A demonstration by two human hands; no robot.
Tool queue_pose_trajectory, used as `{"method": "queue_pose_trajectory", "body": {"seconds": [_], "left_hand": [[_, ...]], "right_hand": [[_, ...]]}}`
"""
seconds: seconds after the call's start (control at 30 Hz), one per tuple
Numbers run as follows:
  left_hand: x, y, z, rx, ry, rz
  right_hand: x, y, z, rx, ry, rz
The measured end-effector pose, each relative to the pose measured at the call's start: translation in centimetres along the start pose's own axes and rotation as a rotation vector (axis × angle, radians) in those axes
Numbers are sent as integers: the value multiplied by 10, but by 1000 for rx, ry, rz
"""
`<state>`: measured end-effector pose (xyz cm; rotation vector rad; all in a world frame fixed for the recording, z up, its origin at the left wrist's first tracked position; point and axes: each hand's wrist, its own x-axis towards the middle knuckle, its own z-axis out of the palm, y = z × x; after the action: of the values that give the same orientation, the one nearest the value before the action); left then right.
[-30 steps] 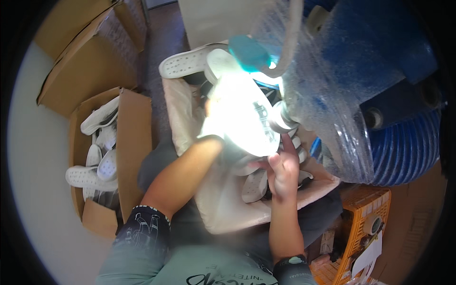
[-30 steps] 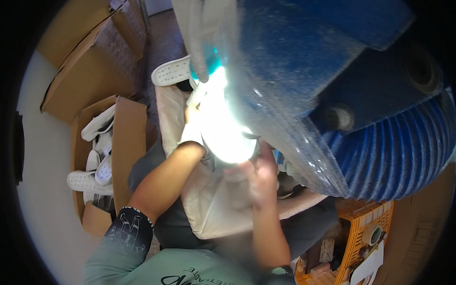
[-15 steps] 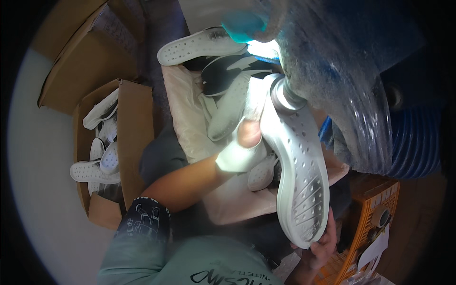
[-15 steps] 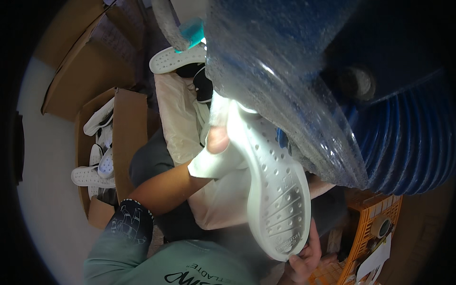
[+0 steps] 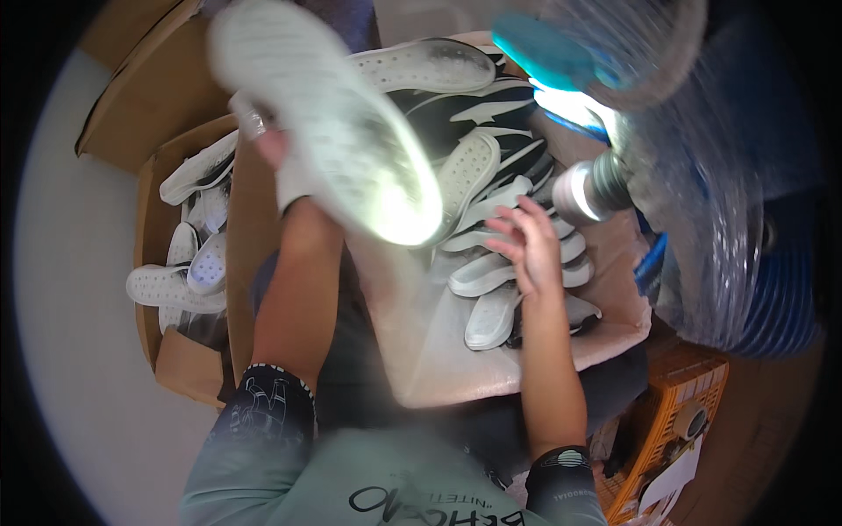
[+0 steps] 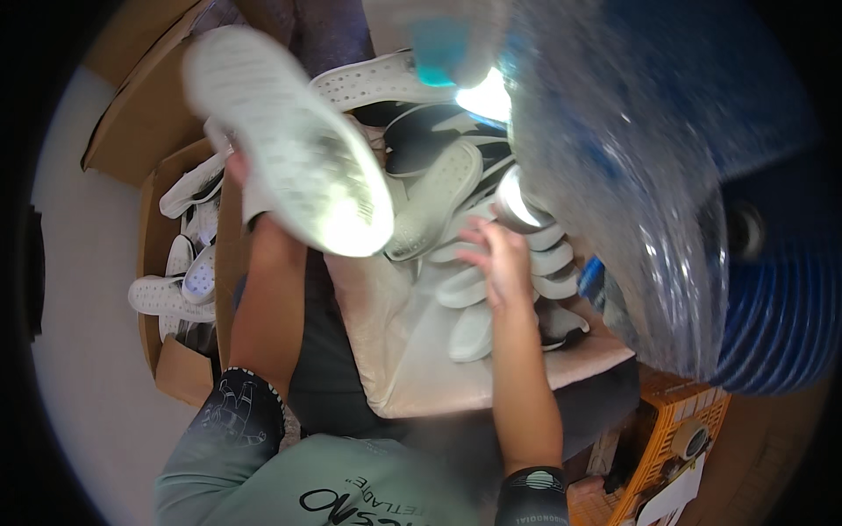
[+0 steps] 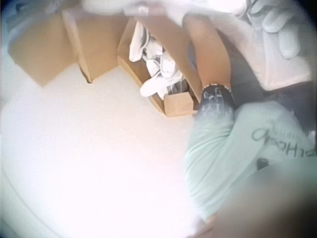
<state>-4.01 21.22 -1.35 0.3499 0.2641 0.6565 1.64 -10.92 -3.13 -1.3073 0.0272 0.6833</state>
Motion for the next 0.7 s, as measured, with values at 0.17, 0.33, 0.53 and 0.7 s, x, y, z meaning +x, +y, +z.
{"method": "queue_pose_trajectory", "body": {"seconds": [0.17, 0.33, 0.53, 0.7], "left_hand": [[12, 0, -10, 3, 45, 62], [-21, -78, 17, -117, 128, -90], [-49, -113, 15, 205, 105, -239], [-63, -161, -19, 1333, 28, 4]], "right_hand": [[113, 44, -19, -712, 265, -340], [186, 86, 21, -1181, 208, -754], [162, 46, -9, -1230, -58, -279], [-13, -50, -122, -1302, 89, -521]]}}
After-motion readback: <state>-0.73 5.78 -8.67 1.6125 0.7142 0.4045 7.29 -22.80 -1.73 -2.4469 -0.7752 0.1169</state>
